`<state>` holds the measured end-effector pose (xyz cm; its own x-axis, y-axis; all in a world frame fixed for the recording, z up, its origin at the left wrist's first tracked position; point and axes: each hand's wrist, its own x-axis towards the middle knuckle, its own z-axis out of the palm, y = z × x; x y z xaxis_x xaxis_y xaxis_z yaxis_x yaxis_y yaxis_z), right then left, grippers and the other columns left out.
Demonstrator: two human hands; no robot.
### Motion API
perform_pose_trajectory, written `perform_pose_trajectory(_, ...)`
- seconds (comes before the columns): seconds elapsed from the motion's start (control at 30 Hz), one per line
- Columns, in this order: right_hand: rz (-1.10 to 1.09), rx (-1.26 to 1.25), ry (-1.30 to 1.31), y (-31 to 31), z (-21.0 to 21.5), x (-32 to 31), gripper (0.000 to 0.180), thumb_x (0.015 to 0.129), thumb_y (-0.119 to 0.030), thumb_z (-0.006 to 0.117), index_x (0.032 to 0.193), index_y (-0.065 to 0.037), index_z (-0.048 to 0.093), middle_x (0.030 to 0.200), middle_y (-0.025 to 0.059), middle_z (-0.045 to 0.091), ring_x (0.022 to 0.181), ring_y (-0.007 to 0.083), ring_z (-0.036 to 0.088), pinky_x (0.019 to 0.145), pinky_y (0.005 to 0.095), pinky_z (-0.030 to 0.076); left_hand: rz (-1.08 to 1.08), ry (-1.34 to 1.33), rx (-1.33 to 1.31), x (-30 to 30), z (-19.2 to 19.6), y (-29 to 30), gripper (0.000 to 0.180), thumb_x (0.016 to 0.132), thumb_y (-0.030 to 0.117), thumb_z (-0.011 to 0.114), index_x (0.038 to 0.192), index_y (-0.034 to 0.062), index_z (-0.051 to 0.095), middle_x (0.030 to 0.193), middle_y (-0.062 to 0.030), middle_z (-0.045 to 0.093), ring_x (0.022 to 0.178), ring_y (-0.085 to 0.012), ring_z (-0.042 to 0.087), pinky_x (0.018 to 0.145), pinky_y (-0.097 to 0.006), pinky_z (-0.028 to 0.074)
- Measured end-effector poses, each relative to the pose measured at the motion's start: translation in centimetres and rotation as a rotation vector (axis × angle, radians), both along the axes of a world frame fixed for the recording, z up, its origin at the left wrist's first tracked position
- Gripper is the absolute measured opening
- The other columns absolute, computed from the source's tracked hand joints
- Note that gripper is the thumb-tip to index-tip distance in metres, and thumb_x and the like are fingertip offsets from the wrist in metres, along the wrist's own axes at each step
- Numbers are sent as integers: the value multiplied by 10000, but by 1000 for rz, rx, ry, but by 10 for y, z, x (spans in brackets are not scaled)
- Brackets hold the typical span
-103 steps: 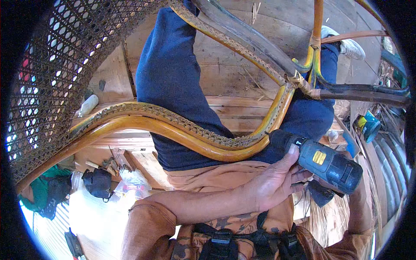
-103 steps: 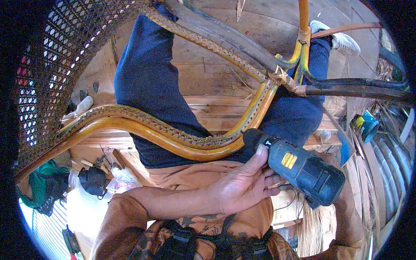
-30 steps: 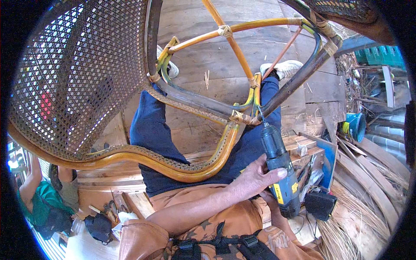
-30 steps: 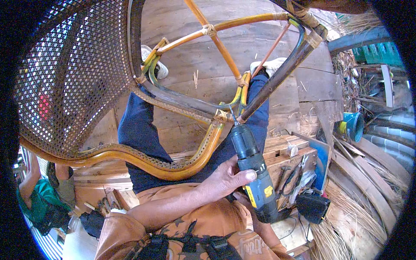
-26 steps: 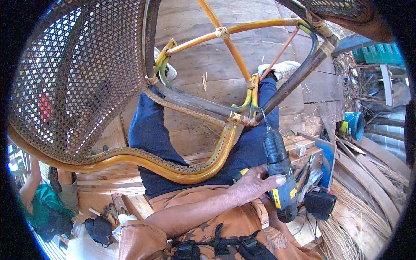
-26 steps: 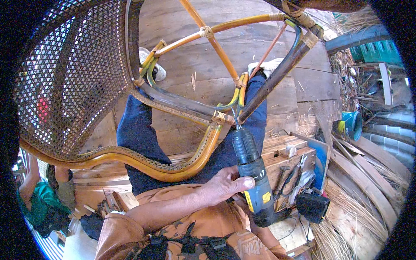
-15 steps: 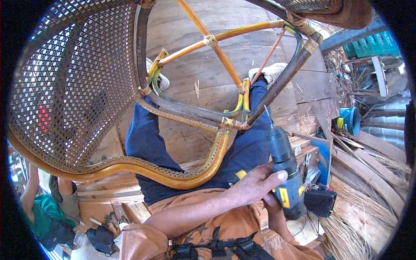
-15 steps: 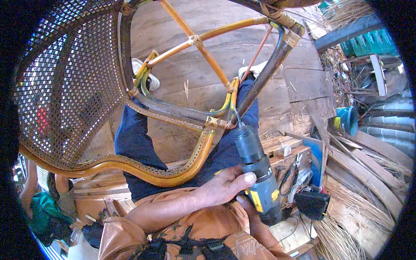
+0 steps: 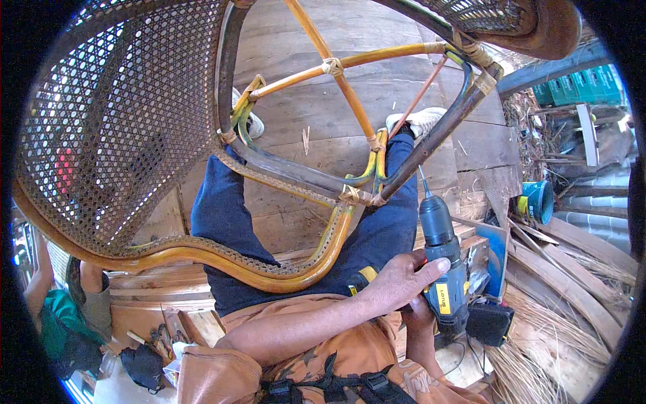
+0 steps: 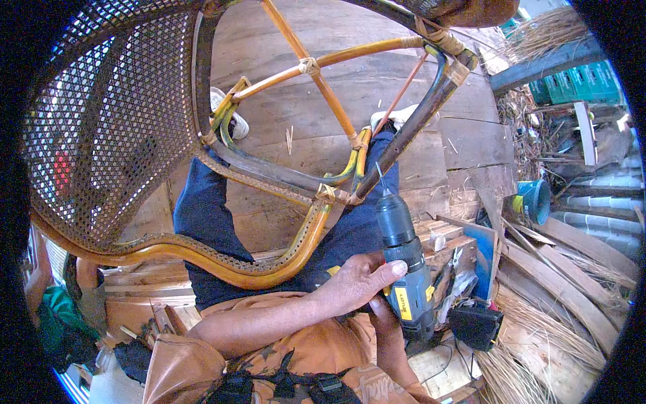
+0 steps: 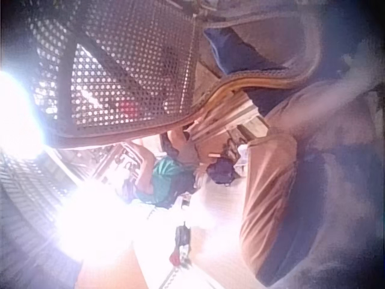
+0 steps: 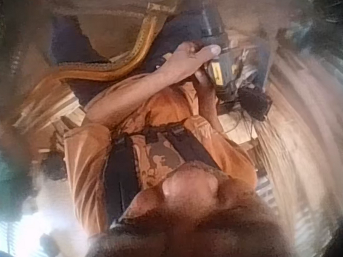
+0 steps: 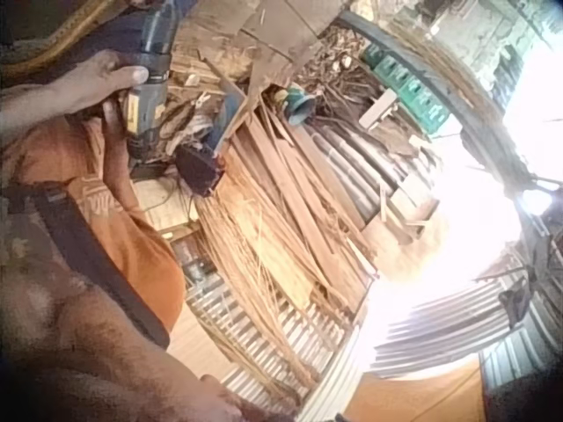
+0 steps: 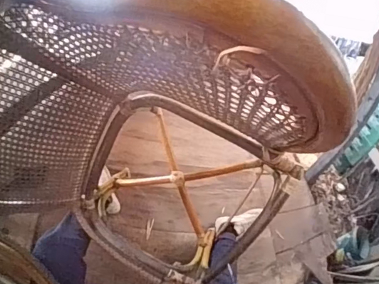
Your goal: Using a power drill to attach a plastic reinforcement strip to the frame of a rattan chair.
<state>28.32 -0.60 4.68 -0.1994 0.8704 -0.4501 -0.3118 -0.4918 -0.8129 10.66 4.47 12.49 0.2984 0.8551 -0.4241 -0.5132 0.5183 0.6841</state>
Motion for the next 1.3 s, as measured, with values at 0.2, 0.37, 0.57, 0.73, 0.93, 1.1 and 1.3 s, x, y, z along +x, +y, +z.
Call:
perform_pose_trajectory(0.2,165,239,-379,-4,13,-6,646,700,-175,651,1272,-79,366,1215,81,448,1111,215,460,947,367,380,-61,-65,-12,-3,-4,-4,480,879,390,518,1052,-57,548,925,-92,612,861,-125,551,788,-270,447)
perform_pose_trajectory(0.37,491,487,-711,11,44,-8,486,694,-176,671,1135,-78,494,1037,71,551,940,178,542,809,330,454,-32,-203,-57,-13,-8,-19,579,885,491,443,1165,-12,499,1043,-75,574,969,-132,521,860,-289,421)
perform_pose_trajectory(0.57,693,697,-994,36,71,-35,430,799,-73,502,1220,-17,434,1159,167,521,965,302,566,778,339,466,187,-690,-367,-17,-27,-37,798,791,680,387,1273,44,396,1301,-82,431,1094,-206,490,934,-404,405)
perform_pose_trajectory(0.73,804,748,-1019,39,60,-44,460,763,-54,487,1214,-13,409,1149,182,512,919,366,551,747,401,460,262,-606,-342,-23,-40,-39,796,781,692,395,1243,45,426,1333,-83,403,1097,-211,494,932,-398,408)
perform_pose_trajectory(0.93,560,-56,-361,59,57,-8,320,865,-139,507,1171,-47,485,1065,84,559,942,151,554,788,282,463,293,-526,-333,-10,-32,-22,669,821,634,405,1209,92,456,1114,-54,551,1047,-189,502,944,-367,363)
perform_pose_trajectory(1.1,506,-37,-867,82,84,-32,456,698,-137,694,1106,-27,523,950,74,585,868,206,575,770,336,476,226,-684,-265,-23,-48,-1,506,866,525,456,1148,109,508,1071,-23,565,1033,-159,497,919,-346,367)
perform_pose_trajectory(1.3,673,-214,-808,135,74,-80,317,731,-184,617,985,-4,558,726,51,577,584,140,529,569,251,415,354,-885,-450,-37,-89,16,547,808,610,483,1114,158,525,1043,-3,551,934,-157,490,818,-308,362)
